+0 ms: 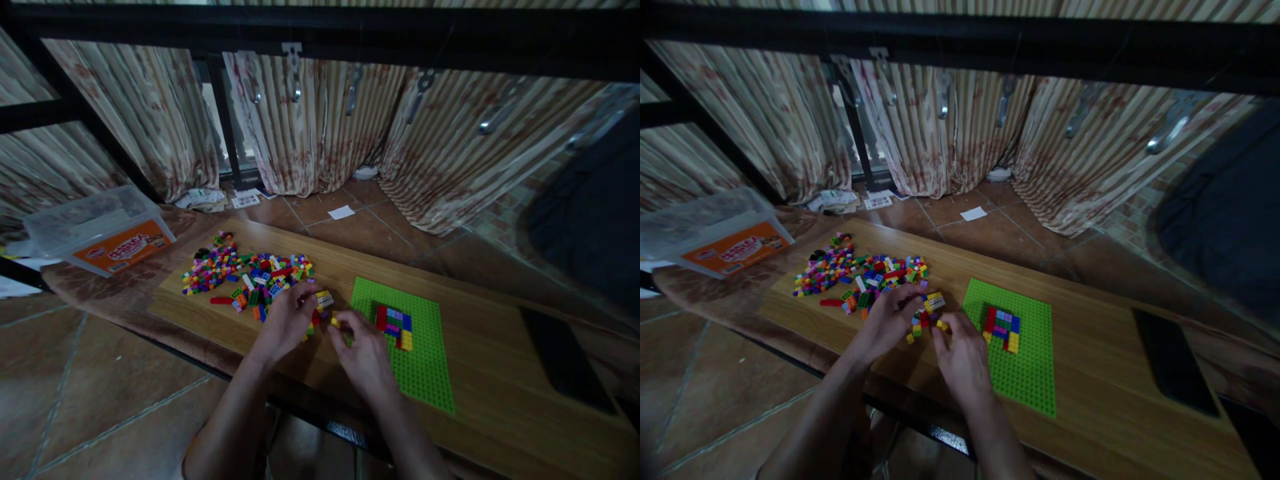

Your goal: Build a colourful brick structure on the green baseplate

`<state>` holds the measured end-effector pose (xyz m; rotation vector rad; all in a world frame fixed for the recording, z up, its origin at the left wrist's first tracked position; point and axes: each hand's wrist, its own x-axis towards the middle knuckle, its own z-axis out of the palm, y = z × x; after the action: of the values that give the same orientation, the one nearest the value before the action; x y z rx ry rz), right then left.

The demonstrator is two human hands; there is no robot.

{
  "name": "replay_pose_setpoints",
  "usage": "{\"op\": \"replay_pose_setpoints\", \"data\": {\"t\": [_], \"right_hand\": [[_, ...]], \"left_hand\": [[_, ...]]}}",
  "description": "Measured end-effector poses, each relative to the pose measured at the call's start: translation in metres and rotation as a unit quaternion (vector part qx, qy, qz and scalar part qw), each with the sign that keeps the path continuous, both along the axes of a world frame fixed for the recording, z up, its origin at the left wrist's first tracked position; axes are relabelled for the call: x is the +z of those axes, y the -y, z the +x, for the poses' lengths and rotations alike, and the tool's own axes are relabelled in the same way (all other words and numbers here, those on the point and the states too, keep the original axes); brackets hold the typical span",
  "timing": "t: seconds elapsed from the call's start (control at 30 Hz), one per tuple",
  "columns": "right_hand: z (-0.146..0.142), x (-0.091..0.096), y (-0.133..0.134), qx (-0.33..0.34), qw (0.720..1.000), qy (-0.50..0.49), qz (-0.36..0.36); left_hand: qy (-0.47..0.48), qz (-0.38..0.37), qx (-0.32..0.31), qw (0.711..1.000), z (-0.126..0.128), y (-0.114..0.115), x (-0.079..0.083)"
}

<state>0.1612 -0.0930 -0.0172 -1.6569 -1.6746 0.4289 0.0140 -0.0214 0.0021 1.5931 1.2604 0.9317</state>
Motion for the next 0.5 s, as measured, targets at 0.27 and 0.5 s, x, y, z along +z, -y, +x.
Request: {"op": "replay_pose_setpoints", "data": {"t": [0.27,0.5], "right_hand": [[0.072,0.006,0.02,-0.142,0.978,-0.153,0.019],[0.099,-0.003,0.027,-0.169,0.978,-0.118,0.025]], "left_hand": [[-0.025,0.025,-0.09,0.995,0.025,0.022,0.003],[-0.061,0.014,-0.12,0.991,0.046,0.035,-0.001]]}}
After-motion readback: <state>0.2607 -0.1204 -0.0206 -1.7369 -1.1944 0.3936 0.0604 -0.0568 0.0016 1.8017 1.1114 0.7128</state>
